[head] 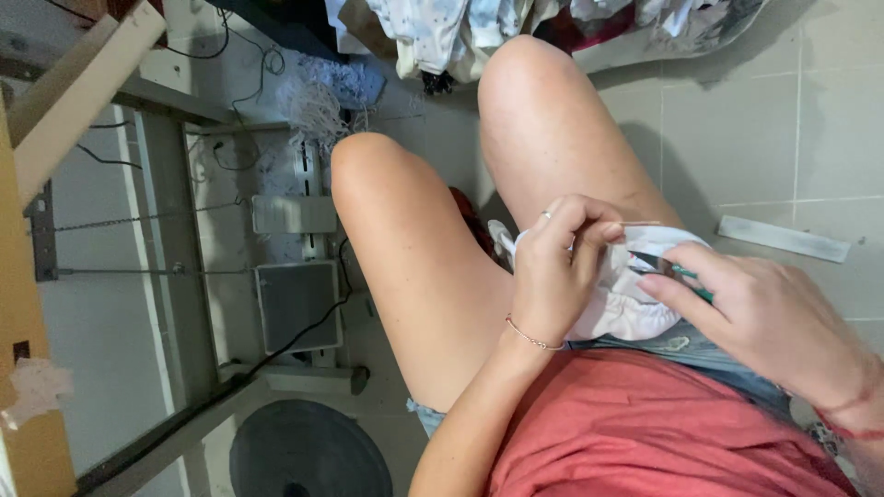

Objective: Trimming loose threads from baby garments using small snips

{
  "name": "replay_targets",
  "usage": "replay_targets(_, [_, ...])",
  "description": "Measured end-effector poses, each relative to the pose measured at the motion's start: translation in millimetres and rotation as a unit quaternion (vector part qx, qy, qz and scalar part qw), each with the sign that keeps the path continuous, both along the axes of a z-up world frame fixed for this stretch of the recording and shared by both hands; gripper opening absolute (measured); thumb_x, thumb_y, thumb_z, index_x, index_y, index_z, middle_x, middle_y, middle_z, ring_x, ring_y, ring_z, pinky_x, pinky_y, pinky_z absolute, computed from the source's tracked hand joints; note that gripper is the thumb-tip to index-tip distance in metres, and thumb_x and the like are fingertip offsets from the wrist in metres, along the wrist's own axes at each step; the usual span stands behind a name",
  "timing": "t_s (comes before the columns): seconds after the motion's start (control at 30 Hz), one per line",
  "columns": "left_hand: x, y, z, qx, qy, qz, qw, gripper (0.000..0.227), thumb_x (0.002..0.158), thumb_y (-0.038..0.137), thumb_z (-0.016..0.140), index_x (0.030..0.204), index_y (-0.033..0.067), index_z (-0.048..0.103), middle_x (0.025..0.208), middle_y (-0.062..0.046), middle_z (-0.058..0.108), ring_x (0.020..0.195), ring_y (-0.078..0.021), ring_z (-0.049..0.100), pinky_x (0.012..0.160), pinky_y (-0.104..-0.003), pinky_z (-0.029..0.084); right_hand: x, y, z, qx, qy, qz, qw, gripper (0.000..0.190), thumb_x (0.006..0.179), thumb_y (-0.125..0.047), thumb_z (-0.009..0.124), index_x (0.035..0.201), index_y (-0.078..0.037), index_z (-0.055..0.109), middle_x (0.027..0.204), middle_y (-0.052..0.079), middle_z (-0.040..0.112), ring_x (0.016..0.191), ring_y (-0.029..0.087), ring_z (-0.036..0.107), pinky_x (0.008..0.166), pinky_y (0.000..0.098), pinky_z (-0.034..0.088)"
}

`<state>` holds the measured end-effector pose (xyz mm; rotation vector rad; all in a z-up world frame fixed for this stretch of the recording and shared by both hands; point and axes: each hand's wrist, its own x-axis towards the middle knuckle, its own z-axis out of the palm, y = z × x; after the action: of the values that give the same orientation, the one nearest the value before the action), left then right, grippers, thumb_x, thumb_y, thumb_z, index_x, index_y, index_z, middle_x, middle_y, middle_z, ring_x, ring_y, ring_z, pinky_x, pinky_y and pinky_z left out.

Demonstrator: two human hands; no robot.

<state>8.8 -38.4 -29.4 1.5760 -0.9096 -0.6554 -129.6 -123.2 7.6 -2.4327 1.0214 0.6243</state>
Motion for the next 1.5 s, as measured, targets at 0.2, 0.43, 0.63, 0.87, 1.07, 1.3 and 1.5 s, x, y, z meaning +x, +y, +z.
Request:
replay_targets(0.2, [-1,3,-9,0.031,0.102,-0.003,0.994,0.009,0.087,0.017,0.048,0.08,0.0123,0.051,0.069,0.002,0.06,0.066,-0.0087,0.055,0.067,-0.022,0.042,-3,-8,-24,-0.02,-0.13,0.063,0.989,0.031,0.078,-0.04,0.047,0.101,-0.02,0.052,0.069,0.004,0.061,0.068,0.027,0.059,0.054,0.0388,0.042])
replay_targets(0.43, [0,1,-4,0.019,0.086,0.005,0.996,0.007,0.085,0.011,0.05,0.078,0.012,0.052,0.07,0.002,0.057,0.067,-0.0098,0.053,0.068,-0.023,0.042,0,-10,-33,-0.013,-0.148,0.059,0.987,0.028,0.078,-0.042,0.047,0.093,-0.02,0.053,0.072,-0.002,0.061,0.067,0.022,0.058,0.054,0.034,0.042])
replay_targets(0.63, [12,-2,-9,0.033,0.158,0.006,0.987,0.007,0.085,0.011,0.049,0.078,0.0112,0.052,0.068,0.002,0.058,0.063,-0.0054,0.054,0.062,-0.018,0.044,-9,-18,-36,0.033,-0.214,0.036,0.976,0.016,0.079,-0.032,0.053,0.074,-0.016,0.057,0.055,0.0,0.052,0.05,0.016,0.047,0.052,0.0296,0.036])
replay_targets(0.87, [90,-13,-19,-0.03,-0.043,0.208,0.977,0.008,0.082,0.004,0.049,0.077,0.0098,0.051,0.072,0.0,0.053,0.068,-0.0103,0.051,0.065,-0.021,0.041,-31,-29,-52,0.058,-0.225,-0.187,0.954,0.028,0.082,-0.028,0.057,0.074,-0.005,0.043,0.057,0.002,0.035,0.055,0.013,0.032,0.053,0.0279,0.03])
replay_targets(1.07, [143,-17,-63,0.177,-0.414,0.263,0.853,0.033,0.072,0.01,0.067,0.099,0.0169,0.05,0.105,-0.01,0.024,0.096,-0.0323,0.027,0.074,-0.043,0.037,-22,-23,-39,0.037,-0.342,-0.118,0.932,0.036,0.079,-0.02,0.06,0.068,-0.005,0.029,0.083,0.01,0.046,0.076,0.018,0.046,0.067,0.0294,0.035])
replay_targets(1.3, [81,-14,-28,0.276,-0.27,0.118,0.915,0.042,0.072,0.026,0.064,0.107,0.012,0.046,0.119,-0.02,0.037,0.089,-0.0404,0.05,0.057,-0.052,0.044,-15,-19,-33,0.069,-0.326,-0.038,0.942,0.046,0.058,-0.021,0.071,0.06,-0.01,0.027,0.107,0.007,0.058,0.093,0.015,0.054,0.069,0.026,0.039])
replay_targets(1.5, [21,5,-9,0.096,-0.199,-0.168,0.961,0.029,0.072,0.043,0.055,0.092,0.0206,0.056,0.089,0.002,0.055,0.082,-0.0215,0.056,0.068,-0.036,0.04,-3,-17,-36,0.06,-0.371,-0.037,0.926,0.041,0.067,0.0,0.063,0.059,-0.008,0.023,0.083,0.008,0.06,0.068,0.013,0.053,0.06,0.0235,0.035])
